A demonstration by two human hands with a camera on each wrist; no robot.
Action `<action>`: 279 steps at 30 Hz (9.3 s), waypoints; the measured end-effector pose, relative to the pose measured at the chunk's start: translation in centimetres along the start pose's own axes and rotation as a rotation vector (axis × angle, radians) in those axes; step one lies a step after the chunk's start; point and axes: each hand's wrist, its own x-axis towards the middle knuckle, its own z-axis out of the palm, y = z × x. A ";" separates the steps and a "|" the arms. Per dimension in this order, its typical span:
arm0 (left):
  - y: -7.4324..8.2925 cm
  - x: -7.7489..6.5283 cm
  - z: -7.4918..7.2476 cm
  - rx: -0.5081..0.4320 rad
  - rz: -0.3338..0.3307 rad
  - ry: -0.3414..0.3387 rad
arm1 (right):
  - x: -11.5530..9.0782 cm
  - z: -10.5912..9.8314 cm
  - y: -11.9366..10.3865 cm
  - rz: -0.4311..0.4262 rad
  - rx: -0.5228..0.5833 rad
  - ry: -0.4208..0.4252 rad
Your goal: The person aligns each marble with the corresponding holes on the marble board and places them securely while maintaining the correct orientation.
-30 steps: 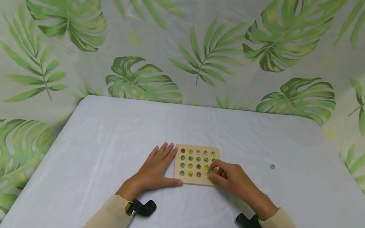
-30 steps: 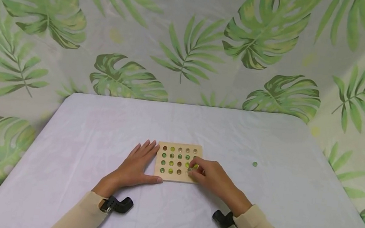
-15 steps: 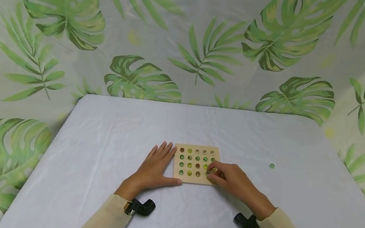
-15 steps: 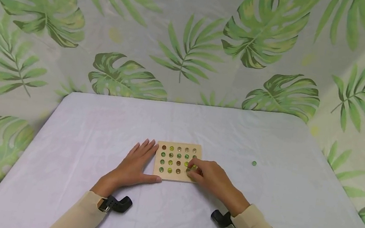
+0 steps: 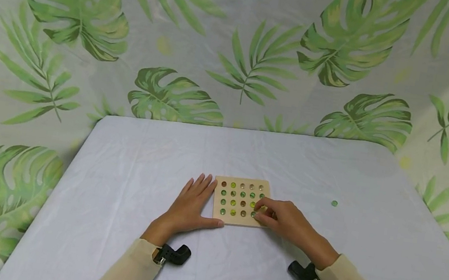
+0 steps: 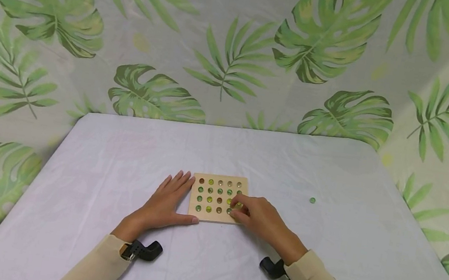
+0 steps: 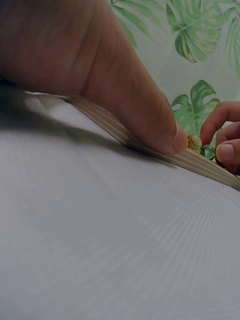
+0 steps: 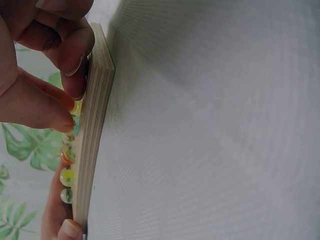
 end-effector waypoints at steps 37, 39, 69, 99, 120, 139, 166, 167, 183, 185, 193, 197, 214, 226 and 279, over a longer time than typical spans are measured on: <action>0.1 -0.1 0.1 -0.007 -0.004 -0.003 | -1.8 -4.2 4.5 0.104 -0.045 0.109; 0.0 -0.1 0.1 -0.010 -0.003 0.002 | -2.0 -4.5 5.1 0.117 -0.044 0.119; 0.1 0.0 0.0 -0.012 0.007 0.008 | -5.0 -8.1 11.3 0.348 -0.093 0.139; -0.1 -0.1 0.2 -0.021 0.002 0.006 | -6.6 -8.9 13.7 0.420 -0.138 0.150; -0.1 0.0 0.2 -0.031 0.001 0.004 | -6.7 -8.6 13.3 0.404 -0.138 0.199; 0.1 -0.1 0.1 -0.015 -0.007 -0.005 | -4.9 -6.9 11.7 0.336 -0.066 0.215; 0.0 -0.2 0.2 -0.036 -0.003 0.007 | -1.2 -4.6 5.7 0.196 0.009 0.177; 0.0 -0.2 0.1 -0.036 -0.004 0.006 | -1.2 -4.5 5.4 0.189 0.013 0.175; -0.2 0.1 0.2 -0.011 -0.005 -0.004 | -0.4 -2.9 2.8 0.116 0.068 0.120; -0.2 0.1 0.1 -0.009 -0.007 -0.004 | -0.3 -2.7 2.5 0.110 0.074 0.109; -0.2 0.1 -0.1 -0.010 -0.009 -0.008 | -0.3 -2.2 1.5 0.065 0.085 0.091; -0.2 0.1 -0.1 -0.015 -0.007 -0.009 | -0.3 -1.9 1.4 0.047 0.094 0.078; -0.2 0.1 -0.1 -0.016 -0.001 -0.007 | -0.8 -0.9 1.3 0.052 0.105 0.012; -0.2 0.1 0.0 0.001 0.000 -0.005 | -0.8 -0.6 1.8 0.030 0.096 0.014; -1.2 -0.7 -1.0 -0.099 -0.034 0.066 | 0.4 -0.4 0.4 0.021 0.106 0.094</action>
